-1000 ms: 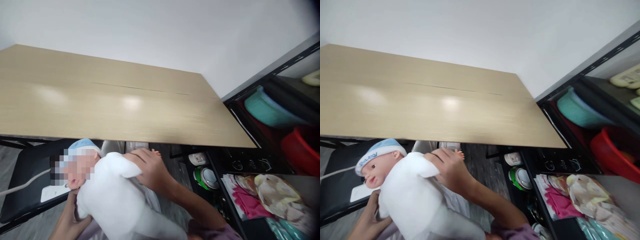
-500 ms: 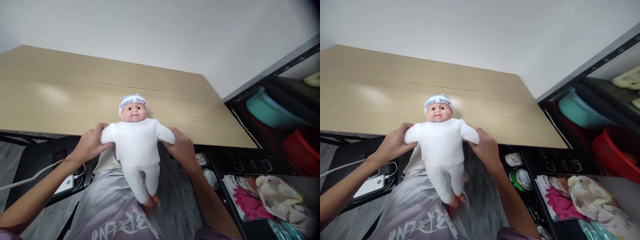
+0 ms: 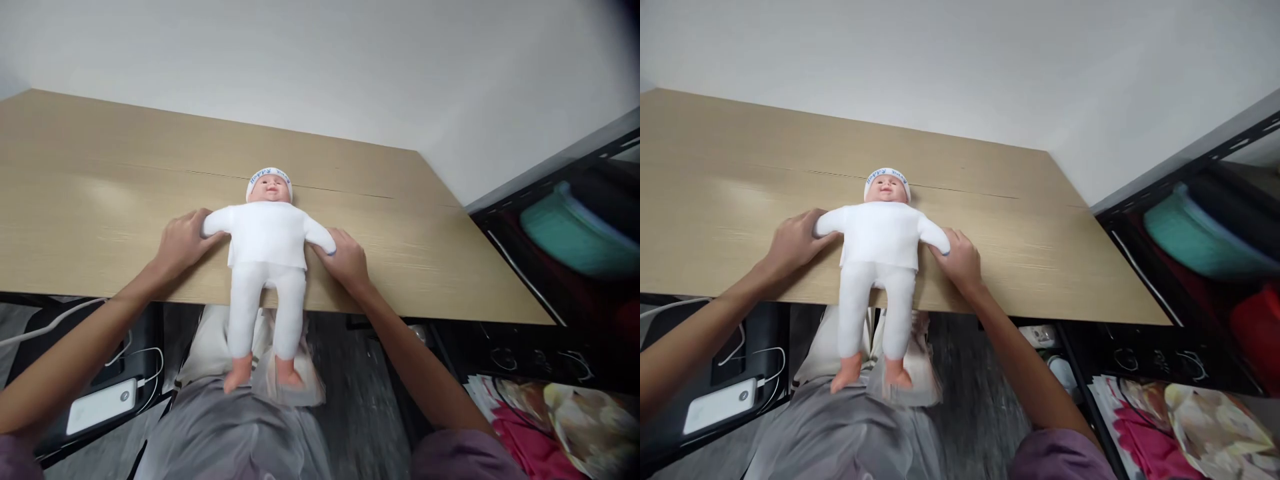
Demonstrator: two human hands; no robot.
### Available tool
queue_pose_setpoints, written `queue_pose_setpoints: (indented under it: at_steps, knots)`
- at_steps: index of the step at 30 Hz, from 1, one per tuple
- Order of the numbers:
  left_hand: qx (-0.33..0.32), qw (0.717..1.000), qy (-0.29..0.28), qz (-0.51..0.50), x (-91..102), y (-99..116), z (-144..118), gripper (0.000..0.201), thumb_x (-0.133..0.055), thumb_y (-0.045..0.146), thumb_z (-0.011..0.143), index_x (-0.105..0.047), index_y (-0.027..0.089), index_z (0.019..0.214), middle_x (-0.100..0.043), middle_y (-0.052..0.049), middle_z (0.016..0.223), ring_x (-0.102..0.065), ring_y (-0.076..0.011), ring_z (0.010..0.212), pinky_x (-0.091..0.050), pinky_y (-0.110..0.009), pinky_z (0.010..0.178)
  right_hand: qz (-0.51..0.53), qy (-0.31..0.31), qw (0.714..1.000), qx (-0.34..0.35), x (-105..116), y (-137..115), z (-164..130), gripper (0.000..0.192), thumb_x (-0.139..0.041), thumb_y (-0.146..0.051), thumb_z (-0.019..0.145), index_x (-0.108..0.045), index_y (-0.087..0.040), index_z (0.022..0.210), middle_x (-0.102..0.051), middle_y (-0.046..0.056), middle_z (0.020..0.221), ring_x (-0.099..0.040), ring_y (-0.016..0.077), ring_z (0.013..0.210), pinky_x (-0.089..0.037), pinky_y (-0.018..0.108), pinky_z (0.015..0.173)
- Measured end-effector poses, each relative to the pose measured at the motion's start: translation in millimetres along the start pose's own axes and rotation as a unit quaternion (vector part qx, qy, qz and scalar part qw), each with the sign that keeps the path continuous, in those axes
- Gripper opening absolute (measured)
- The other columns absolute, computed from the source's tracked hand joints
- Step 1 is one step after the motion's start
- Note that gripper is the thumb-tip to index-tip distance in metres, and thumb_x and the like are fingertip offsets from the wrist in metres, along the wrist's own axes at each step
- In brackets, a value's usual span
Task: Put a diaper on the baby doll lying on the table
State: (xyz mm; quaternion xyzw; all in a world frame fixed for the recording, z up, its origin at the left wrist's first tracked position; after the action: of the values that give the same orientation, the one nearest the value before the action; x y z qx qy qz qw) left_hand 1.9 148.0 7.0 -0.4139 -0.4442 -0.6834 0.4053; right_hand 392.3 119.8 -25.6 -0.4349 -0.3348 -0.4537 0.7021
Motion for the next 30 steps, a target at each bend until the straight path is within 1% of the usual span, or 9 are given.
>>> queue_pose_setpoints:
  at_steps: [4, 7, 12, 16, 18, 21, 23, 26, 30]
  knots:
    - [-0.016, 0.999, 0.025, 0.026, -21.8, -18, 53, 0.073, -0.053, 0.080, 0.101, -0.072, 0.018, 0.134, -0.079, -0.020, 0.120, -0.071, -0.0400, 0.108, -0.049, -0.046, 0.094, -0.015, 0.018, 1.000, -0.005, -26, 13, 46, 0.049, -0.059, -0.060, 0.109, -0.073, -0.019, 0.133, -0.078, 0.016, 0.123, -0.071, 0.0351, 0.109, -0.054, 0.040, 0.088]
    - [-0.017, 0.999, 0.039, 0.028, -34.3, -29, 88, 0.076, -0.051, 0.081, 0.101, -0.071, 0.017, 0.136, -0.078, -0.020, 0.123, -0.069, -0.0391, 0.110, -0.048, -0.046, 0.099, -0.024, 0.028, 0.999, -0.012, -43, 24, 79, 0.049, -0.060, -0.059, 0.109, -0.073, -0.019, 0.134, -0.079, 0.016, 0.124, -0.072, 0.0354, 0.108, -0.053, 0.040, 0.087]
    - [-0.022, 0.998, 0.053, 0.016, -46.5, -40, 139, 0.076, -0.049, 0.080, 0.103, -0.070, 0.016, 0.136, -0.077, -0.019, 0.124, -0.068, -0.0376, 0.110, -0.047, -0.044, 0.098, -0.015, 0.040, 0.999, -0.004, -65, 39, 129, 0.050, -0.061, -0.061, 0.108, -0.074, -0.019, 0.132, -0.079, 0.016, 0.125, -0.071, 0.0352, 0.109, -0.053, 0.040, 0.089]
    - [-0.020, 0.998, 0.064, 0.021, -52.8, -51, 170, 0.076, -0.051, 0.081, 0.102, -0.072, 0.015, 0.133, -0.078, -0.019, 0.120, -0.069, -0.0370, 0.107, -0.047, -0.045, 0.098, -0.018, 0.045, 0.999, -0.006, -76, 46, 161, 0.049, -0.062, -0.061, 0.107, -0.073, -0.020, 0.131, -0.079, 0.015, 0.124, -0.071, 0.0354, 0.109, -0.053, 0.041, 0.089]
    - [-0.026, 0.997, 0.072, 0.022, -55.2, -55, 181, 0.076, -0.052, 0.082, 0.101, -0.074, 0.015, 0.133, -0.078, -0.019, 0.120, -0.069, -0.0381, 0.111, -0.048, -0.047, 0.101, -0.018, 0.041, 0.999, 0.002, -80, 48, 171, 0.050, -0.060, -0.063, 0.107, -0.073, -0.020, 0.129, -0.079, 0.015, 0.121, -0.070, 0.0352, 0.108, -0.054, 0.042, 0.090]
    - [-0.049, 0.996, 0.078, 0.014, -59.1, -57, 189, 0.076, -0.053, 0.082, 0.102, -0.075, 0.018, 0.136, -0.079, -0.017, 0.126, -0.067, -0.0405, 0.123, -0.047, -0.051, 0.111, -0.027, 0.048, 0.998, 0.021, -82, 52, 179, 0.053, -0.059, -0.067, 0.106, -0.075, -0.019, 0.122, -0.079, 0.016, 0.115, -0.070, 0.0364, 0.107, -0.053, 0.046, 0.096]
    - [-0.057, 0.995, 0.078, 0.002, -61.5, -58, 190, 0.077, -0.053, 0.083, 0.102, -0.074, 0.019, 0.140, -0.080, -0.016, 0.129, -0.067, -0.0408, 0.126, -0.045, -0.054, 0.117, -0.030, 0.060, 0.997, 0.035, -81, 54, 179, 0.056, -0.060, -0.070, 0.105, -0.076, -0.019, 0.121, -0.080, 0.018, 0.119, -0.069, 0.0382, 0.111, -0.052, 0.050, 0.102]
    - [-0.059, 0.995, 0.074, -0.019, -63.3, -59, 190, 0.078, -0.057, 0.084, 0.100, -0.073, 0.020, 0.141, -0.080, -0.014, 0.128, -0.071, -0.0390, 0.125, -0.039, -0.059, 0.128, -0.012, 0.067, 0.997, 0.047, -79, 55, 178, 0.063, -0.057, -0.074, 0.106, -0.076, -0.018, 0.127, -0.081, 0.018, 0.126, -0.071, 0.0384, 0.115, -0.052, 0.050, 0.103]
    - [-0.061, 0.996, 0.066, -0.031, -63.2, -59, 191, 0.073, -0.062, 0.082, 0.097, -0.073, 0.020, 0.133, -0.081, -0.010, 0.119, -0.076, -0.0350, 0.115, -0.026, -0.062, 0.139, -0.013, 0.052, 0.998, 0.039, -79, 56, 176, 0.068, -0.050, -0.081, 0.107, -0.077, -0.020, 0.123, -0.081, 0.015, 0.111, -0.072, 0.0363, 0.102, -0.055, 0.048, 0.095]
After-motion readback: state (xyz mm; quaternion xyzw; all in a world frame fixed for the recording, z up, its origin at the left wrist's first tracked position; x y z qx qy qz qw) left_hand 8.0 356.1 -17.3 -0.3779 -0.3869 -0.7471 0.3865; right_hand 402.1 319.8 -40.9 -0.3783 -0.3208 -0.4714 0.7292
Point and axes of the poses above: each hand's wrist, its own z-axis towards the middle knuckle, its own x-axis out of the back of the hand, y = z × x, the point moved 6 cm from there along z, towards the middle knuckle
